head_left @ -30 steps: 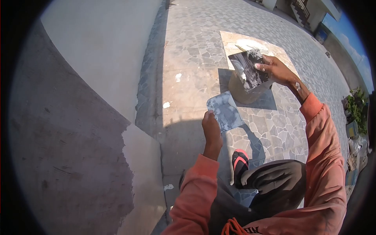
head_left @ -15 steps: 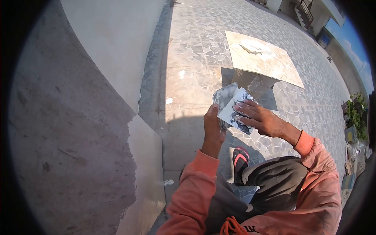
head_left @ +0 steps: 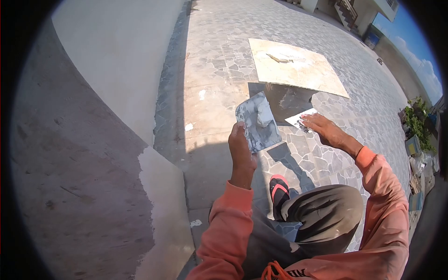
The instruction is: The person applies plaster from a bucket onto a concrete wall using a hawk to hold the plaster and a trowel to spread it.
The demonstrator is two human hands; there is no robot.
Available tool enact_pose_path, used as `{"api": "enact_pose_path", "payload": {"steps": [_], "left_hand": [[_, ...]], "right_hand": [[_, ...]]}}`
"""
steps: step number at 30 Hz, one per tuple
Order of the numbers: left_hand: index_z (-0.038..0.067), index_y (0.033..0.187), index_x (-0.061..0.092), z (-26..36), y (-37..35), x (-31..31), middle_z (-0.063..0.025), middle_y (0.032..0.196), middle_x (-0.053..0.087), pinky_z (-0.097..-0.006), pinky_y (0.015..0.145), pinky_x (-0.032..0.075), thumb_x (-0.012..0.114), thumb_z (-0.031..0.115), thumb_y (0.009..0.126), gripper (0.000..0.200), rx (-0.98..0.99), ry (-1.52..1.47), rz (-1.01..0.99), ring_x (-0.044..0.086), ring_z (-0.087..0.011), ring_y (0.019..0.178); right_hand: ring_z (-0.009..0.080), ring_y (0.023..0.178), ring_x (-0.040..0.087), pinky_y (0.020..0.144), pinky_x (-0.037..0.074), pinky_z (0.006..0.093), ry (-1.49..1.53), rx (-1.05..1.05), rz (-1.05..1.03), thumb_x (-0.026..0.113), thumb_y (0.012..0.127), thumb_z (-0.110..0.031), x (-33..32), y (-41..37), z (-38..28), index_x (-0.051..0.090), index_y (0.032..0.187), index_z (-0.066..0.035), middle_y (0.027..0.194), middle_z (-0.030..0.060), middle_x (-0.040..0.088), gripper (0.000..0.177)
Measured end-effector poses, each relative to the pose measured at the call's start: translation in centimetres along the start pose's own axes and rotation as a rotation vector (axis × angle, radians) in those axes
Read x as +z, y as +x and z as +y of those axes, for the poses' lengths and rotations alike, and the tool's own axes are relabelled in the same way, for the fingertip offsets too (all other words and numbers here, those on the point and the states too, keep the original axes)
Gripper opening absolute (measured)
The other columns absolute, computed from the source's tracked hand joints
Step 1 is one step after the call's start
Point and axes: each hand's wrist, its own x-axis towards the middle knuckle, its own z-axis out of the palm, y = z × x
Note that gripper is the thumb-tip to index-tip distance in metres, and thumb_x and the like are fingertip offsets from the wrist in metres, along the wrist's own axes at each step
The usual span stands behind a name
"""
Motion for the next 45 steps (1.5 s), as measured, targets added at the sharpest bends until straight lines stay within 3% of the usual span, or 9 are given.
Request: {"api": "enact_pose_path", "payload": {"steps": [2,4,10,22,25,33,36,40,45], "left_hand": [[-0.002,0.113,0.052,-0.2,-0.5,0.0,-0.0101,0.107,0.061,-0.0343,0.083,0.053,0.037,0.016,0.099,0.027,0.046,0.038,0.006,0.063,-0.0201,0.094],[-0.001,0.119,0.051,0.0,-0.6,0.2,-0.01,0.11,0.061,-0.0365,0.085,0.054,0.036,0.016,0.098,0.03,0.086,0.054,0.012,0.063,-0.0222,0.096],[-0.001,0.12,0.05,1.8,-3.6,1.6,-0.01,0.113,0.059,-0.0365,0.087,0.052,0.038,0.019,0.099,0.031,0.141,-0.007,0.069,0.061,-0.0206,0.099],[0.0,0.116,0.049,6.5,-9.6,-1.1,-0.0099,0.109,0.057,-0.0329,0.085,0.049,0.04,0.021,0.1,0.028,0.425,0.246,0.425,0.059,-0.0183,0.098],[0.0,0.115,0.049,7.3,-12.6,-1.3,-0.0096,0.108,0.057,-0.0334,0.086,0.048,0.04,0.02,0.099,0.026,0.451,0.247,0.484,0.058,-0.0185,0.098],[-0.001,0.117,0.049,7.0,-18.5,0.4,-0.011,0.11,0.058,-0.0352,0.088,0.049,0.04,0.018,0.099,0.027,0.532,0.232,0.675,0.059,-0.0198,0.102],[-0.001,0.117,0.049,6.5,-19.2,2.3,-0.0109,0.11,0.058,-0.0349,0.088,0.049,0.04,0.017,0.099,0.027,0.492,0.203,0.721,0.059,-0.0193,0.102],[-0.001,0.122,0.048,6.3,-18.1,4.4,-0.0108,0.116,0.057,-0.0353,0.09,0.049,0.039,0.016,0.099,0.03,0.436,0.245,0.717,0.059,-0.02,0.105],[0.0,0.12,0.049,5.8,-14.7,3.8,-0.0093,0.115,0.058,-0.0344,0.088,0.051,0.039,0.016,0.099,0.029,0.459,0.139,0.589,0.061,-0.0192,0.103]], "right_hand": [[0.0314,0.106,0.056,0.094,0.046,0.0423,0.07,-0.001,0.344,0.048,0.077,0.015,-0.6,0.7,1.6,0.044,0.135,-0.013,0.126,0.0179,0.054,0.064],[0.0357,0.102,0.06,0.09,0.047,0.041,0.191,0.258,0.329,0.047,0.084,0.005,-2.9,3.6,3.7,0.047,0.13,-0.006,0.117,0.0218,0.06,0.047],[0.0392,0.073,0.06,0.063,0.046,0.0467,0.016,0.38,0.416,0.049,0.078,-0.004,-4.5,15.7,12.1,0.054,0.112,-0.001,0.079,0.0238,0.061,0.034],[0.0399,0.085,0.064,0.071,0.051,0.0482,-0.006,0.226,0.31,0.058,0.072,-0.005,-1.8,25.7,18.5,0.063,0.102,-0.002,0.088,0.0234,0.065,0.03],[0.0394,0.081,0.065,0.068,0.049,0.0473,-0.058,0.154,0.201,0.063,0.078,-0.016,-1.8,26.0,19.4,0.065,0.099,-0.001,0.084,0.0236,0.066,0.026],[0.0371,0.078,0.064,0.068,0.048,0.0461,0.041,-0.039,0.014,0.056,0.077,-0.005,-5.4,23.7,20.4,0.062,0.1,0.001,0.083,0.0239,0.065,0.025],[0.0315,0.069,0.06,0.066,0.046,0.044,0.226,-0.065,-0.05,0.054,0.084,-0.009,-5.8,21.7,20.2,0.058,0.094,0.004,0.078,0.0237,0.062,0.017],[0.0139,0.069,0.057,0.063,0.045,0.0339,0.374,-0.011,-0.267,0.056,0.087,-0.006,-8.6,19.4,16.9,0.062,0.1,0.001,0.078,0.0067,0.064,0.016],[0.007,0.074,0.053,0.07,0.045,0.0248,1.165,0.005,-0.092,0.056,0.094,-0.012,-10.2,16.3,6.9,0.06,0.109,0.002,0.087,-0.0007,0.062,0.021]]}}
